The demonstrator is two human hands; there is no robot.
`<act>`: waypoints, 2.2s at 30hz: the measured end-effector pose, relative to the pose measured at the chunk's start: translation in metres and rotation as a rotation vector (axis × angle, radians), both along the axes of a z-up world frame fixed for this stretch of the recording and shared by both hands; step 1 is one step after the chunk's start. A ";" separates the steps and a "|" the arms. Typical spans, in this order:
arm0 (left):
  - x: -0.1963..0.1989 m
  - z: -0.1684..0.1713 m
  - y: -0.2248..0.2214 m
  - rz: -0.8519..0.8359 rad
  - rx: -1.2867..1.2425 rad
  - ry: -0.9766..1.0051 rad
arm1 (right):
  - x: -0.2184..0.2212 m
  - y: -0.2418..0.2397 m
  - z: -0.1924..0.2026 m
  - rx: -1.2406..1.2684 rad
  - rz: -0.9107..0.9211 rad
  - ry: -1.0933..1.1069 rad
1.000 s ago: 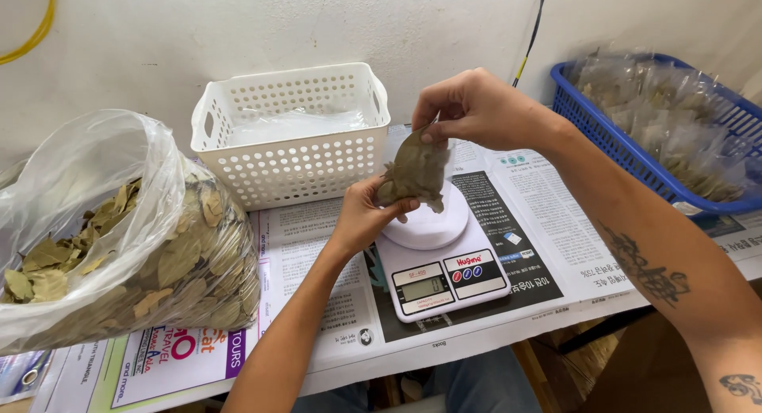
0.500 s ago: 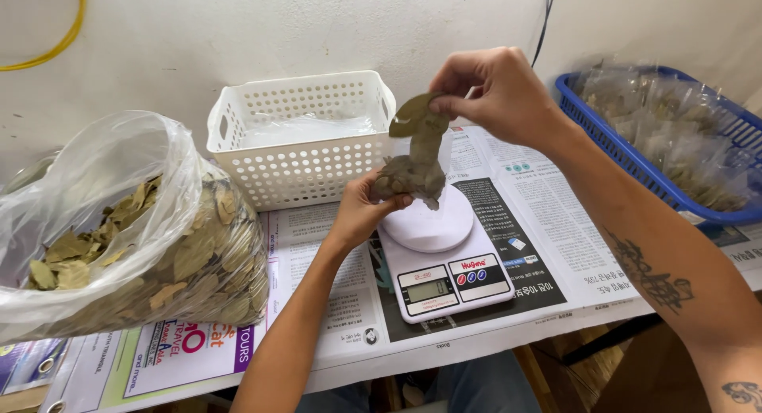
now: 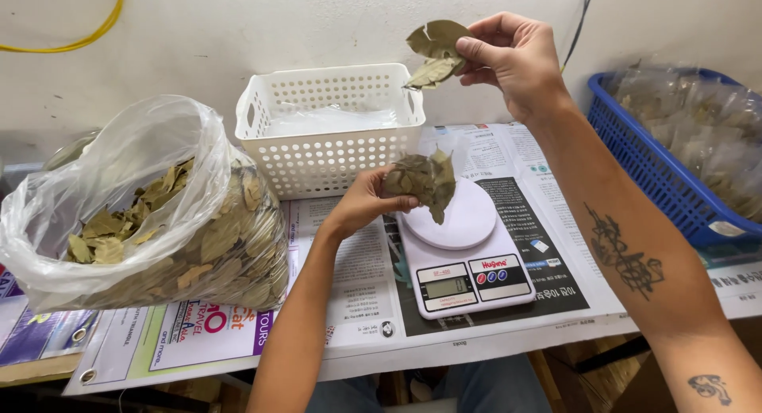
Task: Weighing dried leaves on a digital scale and placing them into small plastic bags for packaging.
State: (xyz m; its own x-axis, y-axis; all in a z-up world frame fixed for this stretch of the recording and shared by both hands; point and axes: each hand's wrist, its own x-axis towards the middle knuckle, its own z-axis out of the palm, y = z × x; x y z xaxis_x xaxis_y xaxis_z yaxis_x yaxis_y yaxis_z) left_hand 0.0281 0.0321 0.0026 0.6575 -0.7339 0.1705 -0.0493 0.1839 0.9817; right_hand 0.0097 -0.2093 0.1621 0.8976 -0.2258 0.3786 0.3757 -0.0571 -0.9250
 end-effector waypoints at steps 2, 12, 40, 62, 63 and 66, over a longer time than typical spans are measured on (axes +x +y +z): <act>0.000 -0.002 -0.005 0.002 0.003 -0.009 | 0.009 0.014 0.001 0.072 0.039 0.036; 0.008 -0.013 -0.004 0.010 0.032 -0.180 | 0.052 0.188 -0.008 0.238 0.389 0.180; 0.005 -0.033 -0.033 0.173 -0.270 -0.121 | -0.053 0.018 -0.013 -1.294 0.216 -0.191; -0.015 -0.017 -0.042 0.368 -0.227 0.070 | -0.055 0.000 -0.008 -1.094 0.491 0.207; -0.019 -0.011 -0.040 0.403 -0.225 0.065 | -0.056 -0.002 -0.009 -1.087 0.454 0.186; -0.027 -0.011 -0.044 0.424 -0.217 -0.011 | -0.057 -0.003 -0.015 -1.079 0.513 0.243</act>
